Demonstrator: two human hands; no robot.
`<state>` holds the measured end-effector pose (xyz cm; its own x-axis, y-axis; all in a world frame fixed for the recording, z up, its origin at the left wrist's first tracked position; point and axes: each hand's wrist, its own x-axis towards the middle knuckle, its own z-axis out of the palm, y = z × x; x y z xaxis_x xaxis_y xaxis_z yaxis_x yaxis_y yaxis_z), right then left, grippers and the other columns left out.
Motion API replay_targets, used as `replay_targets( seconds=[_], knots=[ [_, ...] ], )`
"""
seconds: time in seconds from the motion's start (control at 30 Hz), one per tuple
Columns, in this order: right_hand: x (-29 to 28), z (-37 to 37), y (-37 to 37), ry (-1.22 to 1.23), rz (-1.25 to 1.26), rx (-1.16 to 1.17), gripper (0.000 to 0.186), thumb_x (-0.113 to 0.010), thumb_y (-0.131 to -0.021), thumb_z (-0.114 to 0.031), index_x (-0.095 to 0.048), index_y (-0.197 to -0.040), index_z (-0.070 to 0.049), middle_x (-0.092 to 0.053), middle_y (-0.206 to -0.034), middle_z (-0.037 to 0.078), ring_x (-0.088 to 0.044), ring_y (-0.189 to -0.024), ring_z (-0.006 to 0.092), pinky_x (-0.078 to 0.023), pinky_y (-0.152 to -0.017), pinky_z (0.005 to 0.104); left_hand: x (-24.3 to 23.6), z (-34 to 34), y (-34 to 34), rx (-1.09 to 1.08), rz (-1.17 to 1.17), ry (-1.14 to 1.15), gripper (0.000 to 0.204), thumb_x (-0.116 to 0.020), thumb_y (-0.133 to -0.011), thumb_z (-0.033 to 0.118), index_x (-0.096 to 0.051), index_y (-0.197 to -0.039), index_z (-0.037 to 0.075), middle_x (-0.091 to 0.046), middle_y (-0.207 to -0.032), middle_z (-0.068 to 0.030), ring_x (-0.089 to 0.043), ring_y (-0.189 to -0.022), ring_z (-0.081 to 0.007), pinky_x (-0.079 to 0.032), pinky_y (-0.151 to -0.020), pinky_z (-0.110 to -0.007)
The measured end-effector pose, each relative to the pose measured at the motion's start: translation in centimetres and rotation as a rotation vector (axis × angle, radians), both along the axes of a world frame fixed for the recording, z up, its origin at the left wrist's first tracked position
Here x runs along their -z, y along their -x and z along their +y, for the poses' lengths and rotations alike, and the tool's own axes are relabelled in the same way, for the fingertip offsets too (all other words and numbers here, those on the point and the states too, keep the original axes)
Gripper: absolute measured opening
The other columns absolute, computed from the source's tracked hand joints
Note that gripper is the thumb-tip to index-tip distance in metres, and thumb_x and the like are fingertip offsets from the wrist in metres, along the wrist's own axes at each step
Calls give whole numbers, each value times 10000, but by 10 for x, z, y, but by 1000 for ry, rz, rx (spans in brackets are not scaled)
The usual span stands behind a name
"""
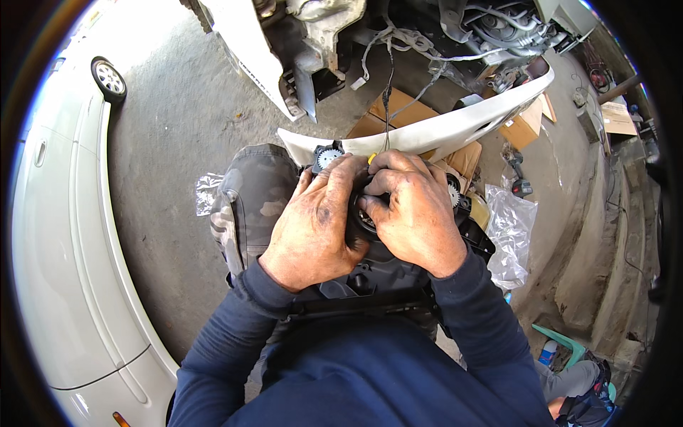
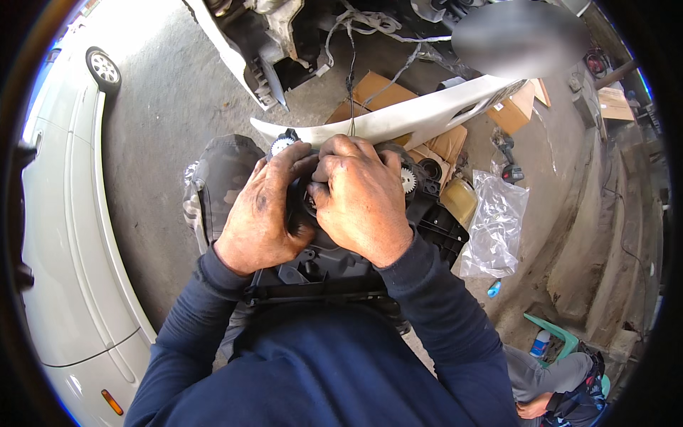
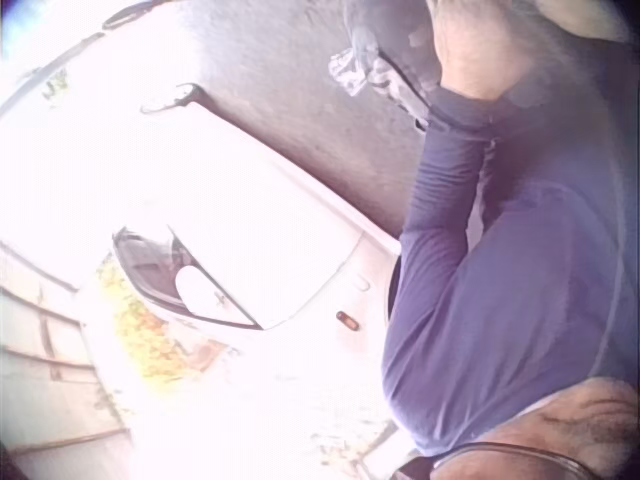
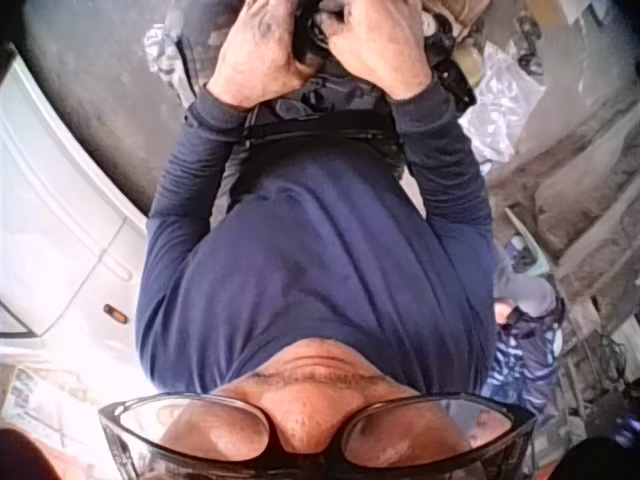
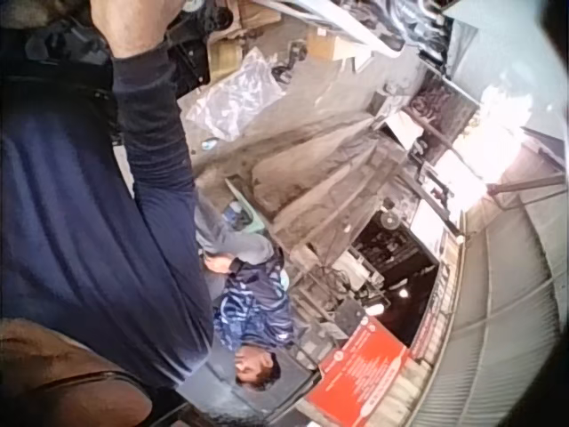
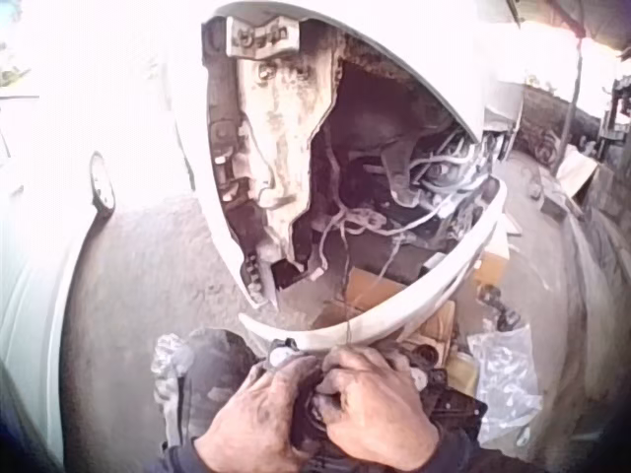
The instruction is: The person assembles a headlight unit by inserting a bulb and securing it with a clip, then connects a yellow electrical connector. The person then positions the headlight assembly into the front of a white car and secures it with fasteners.
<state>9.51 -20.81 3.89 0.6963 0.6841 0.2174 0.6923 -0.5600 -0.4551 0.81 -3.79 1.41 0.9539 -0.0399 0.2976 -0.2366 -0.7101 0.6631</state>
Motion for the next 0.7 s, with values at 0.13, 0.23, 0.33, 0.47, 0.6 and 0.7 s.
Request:
replay_targets(
  seconds=[0.13,0.23,0.33,0.47,0.6,0.7],
  knots=[
    [-1,6,12,-20,13,67,87,-789,-872,-94,-762,-936,-42,-711,-1286,76,-578,-1375,320,-361,-1172,533,5,-1,1,-6,-38,43,980,-775,-759,108,-330,-1622,-26,-504,-1572,-278,-480,-1492,-454,-351,-1220,-673],
    [-1,8,16,8,-15,56,71,-766,-882,-69,-751,-945,-39,-707,-1324,83,-541,-1436,336,-351,-1185,547,6,-2,2,-34,-75,121,1009,-750,-766,95,-295,-1657,-28,-486,-1594,-274,-444,-1510,-484,-350,-1231,-656],
    [-1,9,17,16,8,40,54,-756,-888,-63,-746,-933,-35,-706,-1347,80,-521,-1463,356,-348,-1187,553,5,-3,3,-62,-131,123,1001,-739,-753,77,-313,-1654,-23,-469,-1612,-272,-405,-1518,-531,-353,-1240,-629],
    [-4,5,20,-12,-45,27,87,-774,-873,-56,-743,-951,-33,-711,-1311,107,-598,-1350,368,-397,-1159,516,-2,1,5,-80,-156,57,1013,-745,-713,50,-346,-1643,-3,-483,-1523,-313,-440,-1459,-554,-373,-1233,-600],
    [-4,5,20,-113,-2,43,195,-822,-833,-61,-758,-1011,-15,-691,-1257,148,-649,-1226,361,-471,-1099,478,-7,9,5,-69,-104,159,1046,-718,-645,7,-363,-1628,-7,-472,-1477,-340,-505,-1368,-538,-444,-1194,-528],
    [-3,7,21,-185,112,139,272,-857,-800,-87,-765,-1034,16,-667,-1229,172,-625,-1235,367,-470,-1117,495,-8,12,5,-57,-4,241,1042,-721,-636,5,-388,-1623,17,-467,-1467,-332,-509,-1357,-546,-461,-1180,-524]
  ],
)
